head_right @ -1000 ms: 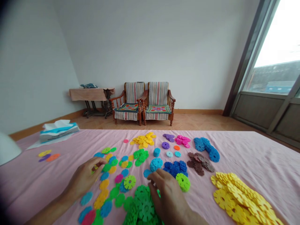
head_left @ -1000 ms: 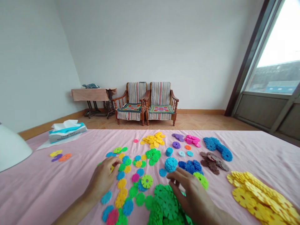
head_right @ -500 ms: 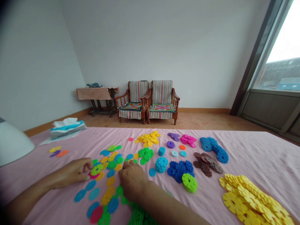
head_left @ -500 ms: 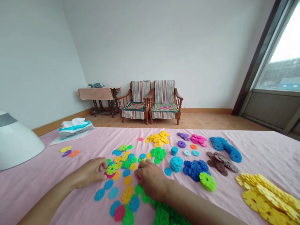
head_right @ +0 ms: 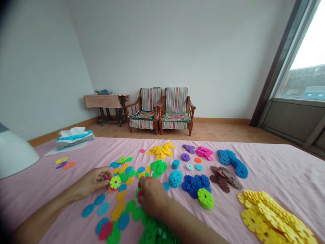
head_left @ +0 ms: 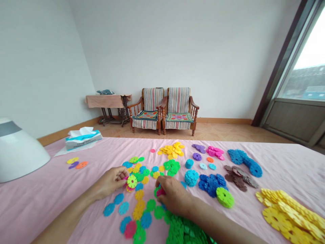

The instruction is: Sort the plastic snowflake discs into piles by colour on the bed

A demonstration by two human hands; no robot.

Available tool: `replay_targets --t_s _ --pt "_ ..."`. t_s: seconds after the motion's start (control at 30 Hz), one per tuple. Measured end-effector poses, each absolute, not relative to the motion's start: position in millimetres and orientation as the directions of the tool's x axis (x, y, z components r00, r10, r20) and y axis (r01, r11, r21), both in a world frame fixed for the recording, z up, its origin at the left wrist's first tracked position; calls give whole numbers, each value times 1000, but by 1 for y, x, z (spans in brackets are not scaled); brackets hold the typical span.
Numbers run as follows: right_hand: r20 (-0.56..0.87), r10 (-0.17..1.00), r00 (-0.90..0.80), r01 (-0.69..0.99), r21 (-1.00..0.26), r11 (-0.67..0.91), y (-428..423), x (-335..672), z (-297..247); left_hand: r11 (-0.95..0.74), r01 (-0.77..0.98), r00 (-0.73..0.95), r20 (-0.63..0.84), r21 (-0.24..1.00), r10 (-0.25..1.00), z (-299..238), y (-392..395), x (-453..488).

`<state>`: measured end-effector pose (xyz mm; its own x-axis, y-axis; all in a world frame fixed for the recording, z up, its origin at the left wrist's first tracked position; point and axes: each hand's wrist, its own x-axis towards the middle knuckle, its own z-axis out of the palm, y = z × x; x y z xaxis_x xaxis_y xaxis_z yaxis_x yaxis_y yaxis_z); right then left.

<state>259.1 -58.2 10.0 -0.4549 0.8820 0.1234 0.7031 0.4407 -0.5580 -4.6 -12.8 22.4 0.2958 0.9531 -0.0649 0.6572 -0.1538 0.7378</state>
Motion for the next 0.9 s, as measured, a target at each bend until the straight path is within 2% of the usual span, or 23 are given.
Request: replay_targets --t_s 0.17,0.33,0.6,0.7,0.77,0.9 --pt "153 912 -380 613 -697 372 -63 267 10 -79 515 217 -41 853 975 32 -14 0" --pt "162 953 -255 496 -824 273 -61 266 18 -71 364 257 -26 929 966 37 -26 35" --pt "171 973 -152 401 -889 219 -63 262 12 -92 273 376 -18 958 927 36 -47 96" --pt "192 974 -120 437 -871 226 -60 285 16 -125 332 343 3 935 939 37 -43 90" --pt "222 973 -62 492 -841 223 -51 316 20 -166 432 300 32 886 953 35 -38 74" --pt "261 952 161 658 -747 94 -21 398 25 -247 684 274 71 687 959 23 -27 34"
